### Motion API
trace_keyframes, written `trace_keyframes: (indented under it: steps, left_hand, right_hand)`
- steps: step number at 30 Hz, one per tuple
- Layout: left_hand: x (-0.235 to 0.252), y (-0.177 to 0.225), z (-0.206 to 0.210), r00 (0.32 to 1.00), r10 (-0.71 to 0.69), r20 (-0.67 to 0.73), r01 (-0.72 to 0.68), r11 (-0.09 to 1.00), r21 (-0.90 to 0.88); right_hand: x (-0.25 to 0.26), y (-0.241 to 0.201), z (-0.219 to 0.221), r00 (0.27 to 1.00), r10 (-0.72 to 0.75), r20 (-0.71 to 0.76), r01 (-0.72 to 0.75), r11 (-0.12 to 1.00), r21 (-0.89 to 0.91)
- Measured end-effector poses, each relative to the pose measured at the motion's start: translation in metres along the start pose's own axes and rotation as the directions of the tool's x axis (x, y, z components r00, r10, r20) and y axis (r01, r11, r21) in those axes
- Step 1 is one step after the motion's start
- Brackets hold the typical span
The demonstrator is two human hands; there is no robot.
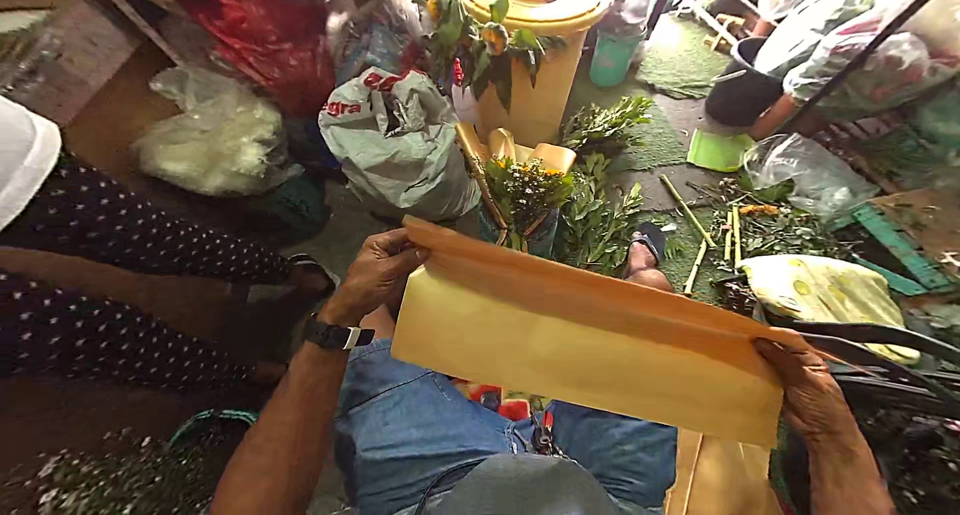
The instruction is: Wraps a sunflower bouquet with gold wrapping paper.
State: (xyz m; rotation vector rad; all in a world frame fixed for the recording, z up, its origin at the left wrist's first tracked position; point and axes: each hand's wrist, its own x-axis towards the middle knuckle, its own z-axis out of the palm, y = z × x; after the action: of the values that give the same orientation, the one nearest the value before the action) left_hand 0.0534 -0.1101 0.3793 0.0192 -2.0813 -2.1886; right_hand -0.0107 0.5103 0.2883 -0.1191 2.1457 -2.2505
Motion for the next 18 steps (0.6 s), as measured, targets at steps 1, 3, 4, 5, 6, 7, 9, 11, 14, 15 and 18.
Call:
trace_keyframes:
  steps: [1, 3, 4, 5, 6, 7, 9, 11, 14, 15, 18]
  left_hand:
    - [0.000, 0.006, 0.003, 0.999, 0.032, -0.010, -0.032, 0.998, 0.052]
    - [-0.002, 0.019, 0.009, 0.983, 0.181, -0.003, -0.178, 0.971, 0.159]
    - [-0.006, 0.027, 0.009, 0.961, 0.271, 0.051, -0.276, 0.940, 0.199]
    - [-0.014, 0.038, 0.012, 0.938, 0.334, 0.087, -0.345, 0.901, 0.261]
    - [-0.025, 0.052, 0.017, 0.928, 0.362, 0.091, -0.371, 0.867, 0.332]
    - [-0.039, 0.062, 0.025, 0.935, 0.350, 0.060, -0.346, 0.860, 0.376]
    - [-0.069, 0.057, 0.034, 0.958, 0.285, 0.019, -0.268, 0.872, 0.409]
    - [-0.095, 0.022, 0.040, 0.979, 0.198, 0.042, -0.200, 0.915, 0.352]
    - [-0.124, -0.039, 0.055, 1.000, 0.016, 0.003, -0.017, 0.994, 0.111]
    - [-0.130, -0.053, 0.057, 0.999, -0.042, -0.008, 0.042, 0.998, 0.048]
    - [-0.128, -0.076, 0.048, 0.979, -0.193, 0.057, 0.195, 0.980, -0.029]
  right_hand:
    - [0.002, -0.001, -0.005, 0.998, -0.056, 0.026, 0.057, 0.998, -0.026]
    - [0.006, -0.015, -0.022, 0.976, -0.205, 0.080, 0.207, 0.978, -0.025]
    - [0.006, -0.031, -0.030, 0.962, -0.252, 0.107, 0.254, 0.967, -0.007]
    - [0.005, -0.052, -0.036, 0.965, -0.241, 0.103, 0.242, 0.970, -0.003]
    - [0.001, -0.078, -0.041, 0.990, -0.124, 0.071, 0.125, 0.992, -0.016]
    - [-0.010, -0.100, -0.045, 0.998, -0.010, 0.069, 0.014, 0.999, -0.052]
    - [-0.041, -0.104, -0.063, 0.988, 0.058, 0.140, -0.056, 0.998, -0.014]
    - [-0.080, -0.090, -0.052, 0.976, 0.216, -0.006, -0.215, 0.975, 0.060]
    - [-0.130, -0.043, -0.033, 0.945, 0.216, -0.246, -0.183, 0.972, 0.151]
    - [-0.139, -0.034, -0.030, 0.947, 0.189, -0.259, -0.166, 0.980, 0.107]
    - [-0.137, -0.011, -0.048, 0.959, 0.214, -0.188, -0.219, 0.976, -0.004]
